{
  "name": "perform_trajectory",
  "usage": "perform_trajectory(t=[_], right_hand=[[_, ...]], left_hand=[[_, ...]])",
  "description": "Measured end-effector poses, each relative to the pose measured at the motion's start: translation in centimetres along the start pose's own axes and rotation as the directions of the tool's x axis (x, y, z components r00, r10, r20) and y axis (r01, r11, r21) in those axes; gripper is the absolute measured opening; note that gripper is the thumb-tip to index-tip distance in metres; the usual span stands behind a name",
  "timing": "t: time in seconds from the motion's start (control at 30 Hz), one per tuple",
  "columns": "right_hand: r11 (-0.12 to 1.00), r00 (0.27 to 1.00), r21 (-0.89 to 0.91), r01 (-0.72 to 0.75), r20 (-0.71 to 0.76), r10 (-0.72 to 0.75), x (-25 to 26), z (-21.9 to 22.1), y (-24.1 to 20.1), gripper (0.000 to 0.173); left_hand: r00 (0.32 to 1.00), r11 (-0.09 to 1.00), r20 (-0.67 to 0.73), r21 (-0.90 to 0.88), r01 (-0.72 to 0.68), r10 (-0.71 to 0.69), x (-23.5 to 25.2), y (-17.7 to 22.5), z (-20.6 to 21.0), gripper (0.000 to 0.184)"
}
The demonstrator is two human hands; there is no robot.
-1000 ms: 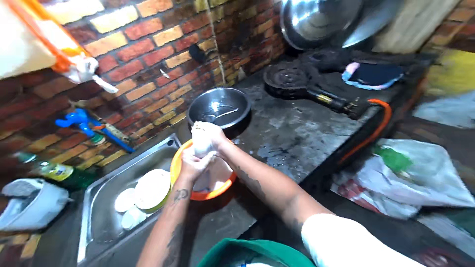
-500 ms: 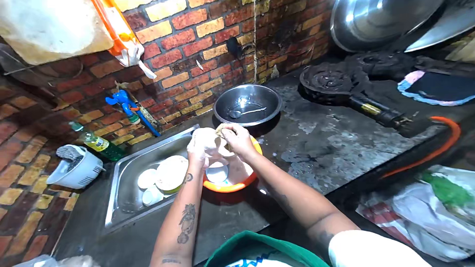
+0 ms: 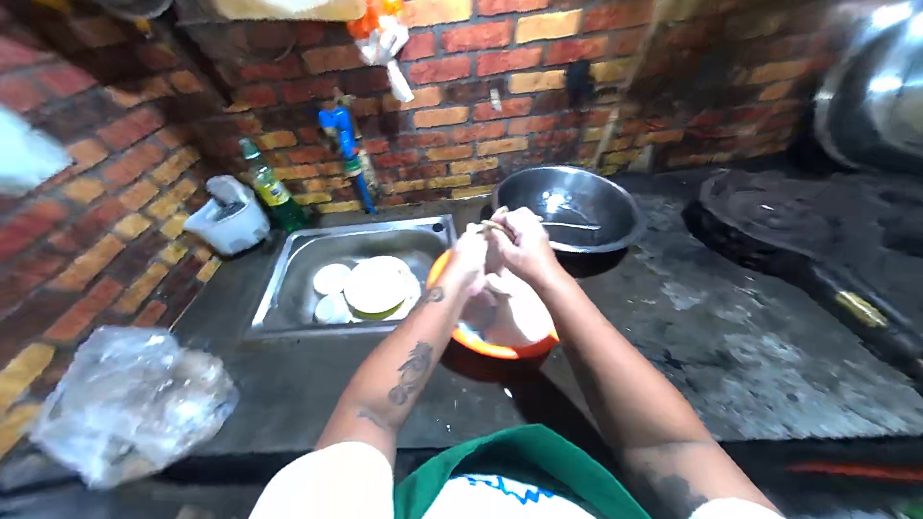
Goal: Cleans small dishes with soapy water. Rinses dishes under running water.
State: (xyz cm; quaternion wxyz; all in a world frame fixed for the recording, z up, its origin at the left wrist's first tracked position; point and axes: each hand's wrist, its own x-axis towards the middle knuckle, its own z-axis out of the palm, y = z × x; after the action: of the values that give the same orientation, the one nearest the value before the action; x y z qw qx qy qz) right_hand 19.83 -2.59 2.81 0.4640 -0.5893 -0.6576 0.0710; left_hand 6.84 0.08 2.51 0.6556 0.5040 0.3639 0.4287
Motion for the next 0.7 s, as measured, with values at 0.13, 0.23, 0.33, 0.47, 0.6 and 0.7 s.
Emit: perform_trajectory(t=[0.13,0.23,0.33,0.47,0.6,0.7], right_hand=[[0.904,0.931,-0.248,0.347,-0.025,-0.365,-1.6,2.9,-2.9,0.026],[0.844,0.854,-0.21,0.493,-0.07,-0.516,-2.7,4.8,-2.3,0.024],[0.868,0.891,-0.207,0.451,0.047,-0.452,-2.8,5.5,-1.6,0.015],[0.925,0.836,-0.379,-0.029,0.498,0.23,-3.0,2.9,-0.8,0.015],[0.77,0.486,-0.628,-0.11,0.642,0.593,-3.8,2.1,-1.5,0.031],[0.728,0.428,-0.684,-0.046,0.645,0.633,-4.8,3.7,-1.0,0.067]], left_hand=[[0.989,0.947,-0.132,-0.321,0.027,-0.073,0.1,1.3,-0.6,0.033],[0.977,0.885,-0.158,-0.462,0.053,-0.141,-0.2,1.5,-2.9,0.031],[0.98,0.836,-0.166,-0.548,0.0,-0.109,-0.2,0.9,-6.4,0.037],[0.877,0.981,-0.468,-0.096,-0.17,0.107,-0.2,3.0,-14.8,0.032],[0.813,0.656,-0.503,0.724,0.213,0.292,-0.1,3.2,-25.9,0.039],[0.829,0.256,-0.552,0.817,0.518,0.085,0.2,1.4,-29.6,0.034]])
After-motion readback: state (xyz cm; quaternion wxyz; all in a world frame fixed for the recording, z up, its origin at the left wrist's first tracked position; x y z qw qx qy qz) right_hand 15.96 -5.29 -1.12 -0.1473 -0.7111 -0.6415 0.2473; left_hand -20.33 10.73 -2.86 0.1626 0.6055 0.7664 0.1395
